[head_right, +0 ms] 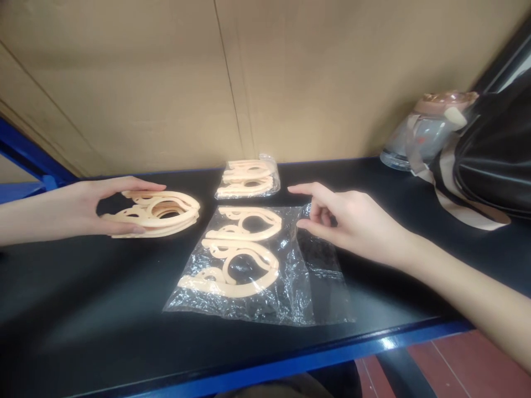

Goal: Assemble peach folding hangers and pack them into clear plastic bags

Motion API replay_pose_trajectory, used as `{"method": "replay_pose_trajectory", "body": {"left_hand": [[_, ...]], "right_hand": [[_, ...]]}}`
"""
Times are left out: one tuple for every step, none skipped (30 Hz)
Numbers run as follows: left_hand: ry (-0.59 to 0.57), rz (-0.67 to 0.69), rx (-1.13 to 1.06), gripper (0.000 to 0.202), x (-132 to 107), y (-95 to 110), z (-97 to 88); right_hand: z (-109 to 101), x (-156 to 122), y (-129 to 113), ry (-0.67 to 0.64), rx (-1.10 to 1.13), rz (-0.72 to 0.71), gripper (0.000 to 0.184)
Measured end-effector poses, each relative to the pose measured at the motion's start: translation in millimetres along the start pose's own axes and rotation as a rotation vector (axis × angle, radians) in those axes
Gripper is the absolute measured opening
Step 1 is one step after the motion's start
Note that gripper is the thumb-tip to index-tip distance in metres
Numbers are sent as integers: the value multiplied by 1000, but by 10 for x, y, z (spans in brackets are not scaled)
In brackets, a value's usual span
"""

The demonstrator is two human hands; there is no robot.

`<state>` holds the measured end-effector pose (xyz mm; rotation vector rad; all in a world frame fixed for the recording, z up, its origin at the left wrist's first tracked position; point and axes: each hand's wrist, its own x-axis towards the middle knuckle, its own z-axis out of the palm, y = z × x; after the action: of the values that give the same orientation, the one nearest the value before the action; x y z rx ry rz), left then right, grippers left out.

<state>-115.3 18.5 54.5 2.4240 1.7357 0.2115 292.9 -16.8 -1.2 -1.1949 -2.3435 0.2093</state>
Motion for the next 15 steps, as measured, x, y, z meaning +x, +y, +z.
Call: {"method": "replay_pose_trajectory", "body": {"left_hand": [[12,14,-20,69,-2,31,1],[33,37,-41,71,-7,72,12],[60,68,-60,72,-15,126,33],[93,104,-84,72,-26,191,68],[141,141,-104,72,-42,267,115],[192,193,-121,72,-62,353,173],[245,253,-134,73,-88,445,240],[301,305,-147,72,-120,541,312],[328,343,-156,72,-156,638,386],[327,372,-160,73,-195,731,459],[347,412,-163,73,-234,818,526],[362,465,-157,74,-272,894,588],[370,516,-150,73,-305,957,641],[370,553,-152,73,-331,1007,687],[360,584,-158,73,-350,1042,725]], "right_hand": [[7,1,-10,-1,0,-2,51],[15,1,-24,-1,2,-5,50],[24,2,-44,1,4,-10,49],[32,2,-71,7,6,-22,48],[38,2,-105,19,4,-44,47],[44,3,-146,34,-1,-75,45],[47,3,-193,49,-7,-113,45],[50,2,-245,61,-14,-156,45],[54,1,-298,63,-19,-200,47],[58,-2,-351,62,-24,-244,50],[64,-8,-401,57,-32,-286,53],[73,-16,-445,52,-48,-323,57],[84,-25,-483,50,-73,-354,61],[97,-37,-514,50,-101,-381,63],[110,-49,-538,55,-128,-402,63]]}}
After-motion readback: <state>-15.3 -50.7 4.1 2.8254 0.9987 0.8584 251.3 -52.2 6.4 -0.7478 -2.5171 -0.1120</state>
